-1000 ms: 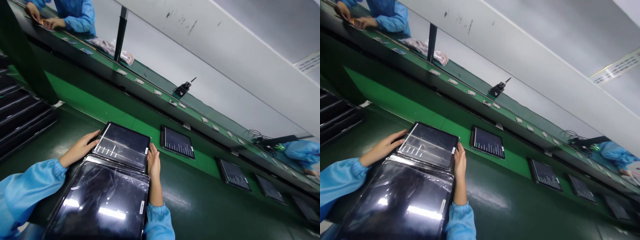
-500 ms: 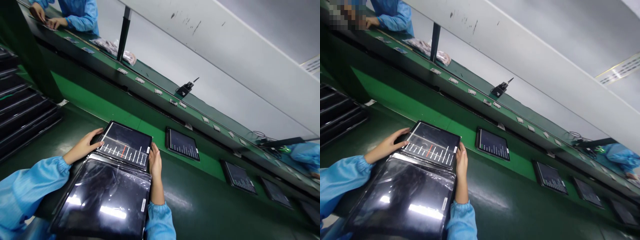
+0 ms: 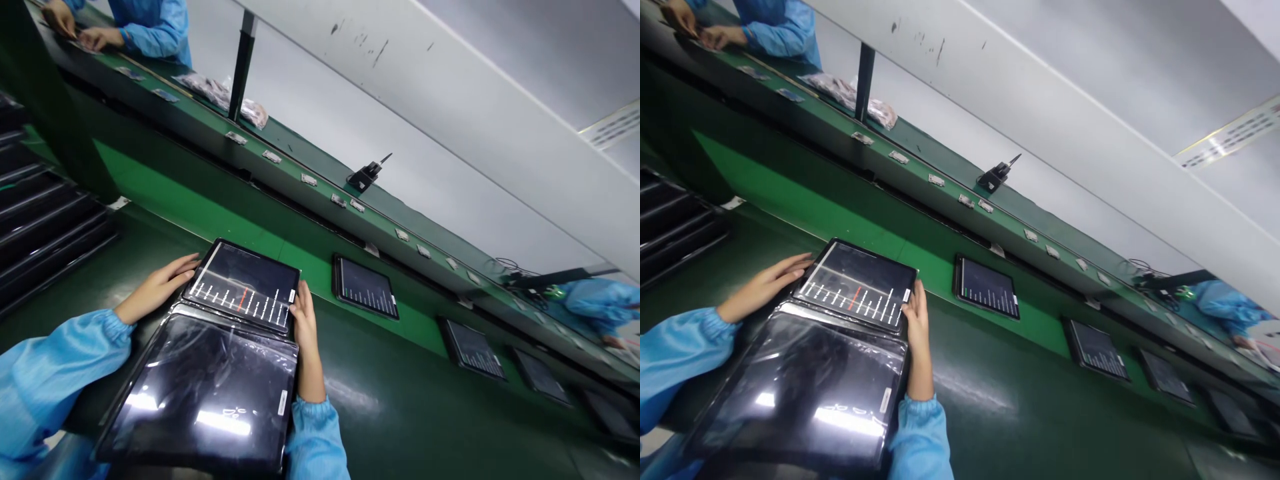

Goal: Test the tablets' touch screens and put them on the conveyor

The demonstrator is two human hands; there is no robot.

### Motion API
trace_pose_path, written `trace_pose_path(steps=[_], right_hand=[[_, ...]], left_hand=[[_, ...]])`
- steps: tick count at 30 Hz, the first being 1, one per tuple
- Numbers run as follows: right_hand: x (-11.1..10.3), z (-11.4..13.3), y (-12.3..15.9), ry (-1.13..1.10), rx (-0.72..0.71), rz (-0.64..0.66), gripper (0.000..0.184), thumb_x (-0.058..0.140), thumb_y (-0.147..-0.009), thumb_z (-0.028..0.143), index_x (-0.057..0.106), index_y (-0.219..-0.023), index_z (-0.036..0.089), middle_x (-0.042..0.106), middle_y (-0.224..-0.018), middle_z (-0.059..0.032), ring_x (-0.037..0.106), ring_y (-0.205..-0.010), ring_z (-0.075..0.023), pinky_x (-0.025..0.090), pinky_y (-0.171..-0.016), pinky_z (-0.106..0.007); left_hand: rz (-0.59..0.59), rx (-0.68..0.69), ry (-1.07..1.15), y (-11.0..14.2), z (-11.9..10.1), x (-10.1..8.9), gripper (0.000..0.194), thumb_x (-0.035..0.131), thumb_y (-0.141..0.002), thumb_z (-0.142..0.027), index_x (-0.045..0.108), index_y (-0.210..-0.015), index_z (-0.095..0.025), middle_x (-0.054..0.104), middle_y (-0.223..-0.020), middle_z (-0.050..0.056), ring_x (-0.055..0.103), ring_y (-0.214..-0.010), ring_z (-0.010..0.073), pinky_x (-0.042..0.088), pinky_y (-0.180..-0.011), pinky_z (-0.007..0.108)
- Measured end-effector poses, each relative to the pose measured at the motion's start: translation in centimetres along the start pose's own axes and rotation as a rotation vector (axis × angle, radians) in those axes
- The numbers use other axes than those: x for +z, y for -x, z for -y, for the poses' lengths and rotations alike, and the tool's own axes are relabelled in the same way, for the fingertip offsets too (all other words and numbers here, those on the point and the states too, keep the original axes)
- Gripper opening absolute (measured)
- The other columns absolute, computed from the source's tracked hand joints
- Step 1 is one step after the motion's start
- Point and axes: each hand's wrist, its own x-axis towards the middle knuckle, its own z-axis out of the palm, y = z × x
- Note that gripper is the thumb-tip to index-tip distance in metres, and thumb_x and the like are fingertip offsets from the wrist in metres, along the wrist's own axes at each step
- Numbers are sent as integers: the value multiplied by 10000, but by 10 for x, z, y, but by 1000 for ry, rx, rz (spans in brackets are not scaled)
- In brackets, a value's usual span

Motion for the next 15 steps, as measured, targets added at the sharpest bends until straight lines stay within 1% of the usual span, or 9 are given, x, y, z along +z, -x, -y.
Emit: trace_pose_path(steps=[1, 3, 6, 9, 11, 12, 13, 15], right_hand=[[0, 2, 1, 5, -6, 33, 750, 813, -683, 292, 542, -1382, 292, 398, -1569, -32, 314, -1486, -245, 202, -1239, -467], [0, 6, 3, 11, -16, 115, 805, 815, -668, 232, 510, -1409, 309, 353, -1589, -8, 292, -1495, -237, 186, -1246, -456], [2, 14, 9, 34, -14, 223, 848, 797, -696, 218, 442, -1460, 310, 296, -1613, 12, 278, -1500, -235, 189, -1245, -448], [3, 17, 15, 89, -7, 267, 934, 806, -693, 219, 357, -1508, 306, 269, -1623, 12, 260, -1507, -226, 175, -1246, -440], [5, 15, 14, 94, -17, 240, 963, 818, -677, 252, 344, -1514, 305, 266, -1623, 11, 246, -1512, -224, 172, -1245, -447], [6, 13, 9, 79, -23, 192, 949, 822, -669, 290, 370, -1503, 300, 280, -1617, 8, 245, -1512, -226, 176, -1243, -452], [7, 11, 0, 60, -25, 127, 921, 821, -659, 342, 410, -1482, 291, 302, -1609, 1, 254, -1509, -231, 186, -1240, -454], [9, 9, -27, 28, -25, -10, 860, 788, -662, 458, 479, -1439, 254, 348, -1591, -30, 284, -1499, -237, 206, -1233, -445]], left_hand=[[-10, 1, -2, 0, 0, 0, 783, 518, -813, -751, 510, -1409, -243, 613, -1371, 75, 544, -1301, 317, 362, -1159, 458], [-20, -3, -14, 1, 2, -3, 795, 515, -801, -767, 526, -1391, -236, 648, -1324, 83, 572, -1270, 322, 370, -1152, 472], [7, -16, -23, 5, 4, -11, 778, 511, -802, -764, 527, -1391, -255, 688, -1262, 64, 592, -1247, 317, 378, -1148, 480], [54, -25, 10, 14, 5, -17, 697, 522, -828, -716, 513, -1404, -324, 676, -1286, 15, 558, -1290, 303, 354, -1170, 468], [62, -17, 69, 17, 5, -18, 644, 521, -855, -673, 497, -1417, -360, 669, -1298, -6, 540, -1310, 294, 329, -1188, 460], [61, -12, 106, 16, 5, -16, 626, 517, -869, -654, 487, -1426, -368, 672, -1293, -10, 537, -1313, 289, 310, -1198, 459], [62, -7, 141, 11, 3, -12, 623, 513, -879, -640, 477, -1436, -365, 677, -1284, -7, 534, -1317, 286, 292, -1207, 459], [72, 6, 210, -8, -3, -1, 665, 527, -876, -635, 460, -1459, -322, 675, -1290, 16, 511, -1339, 285, 256, -1220, 459]])
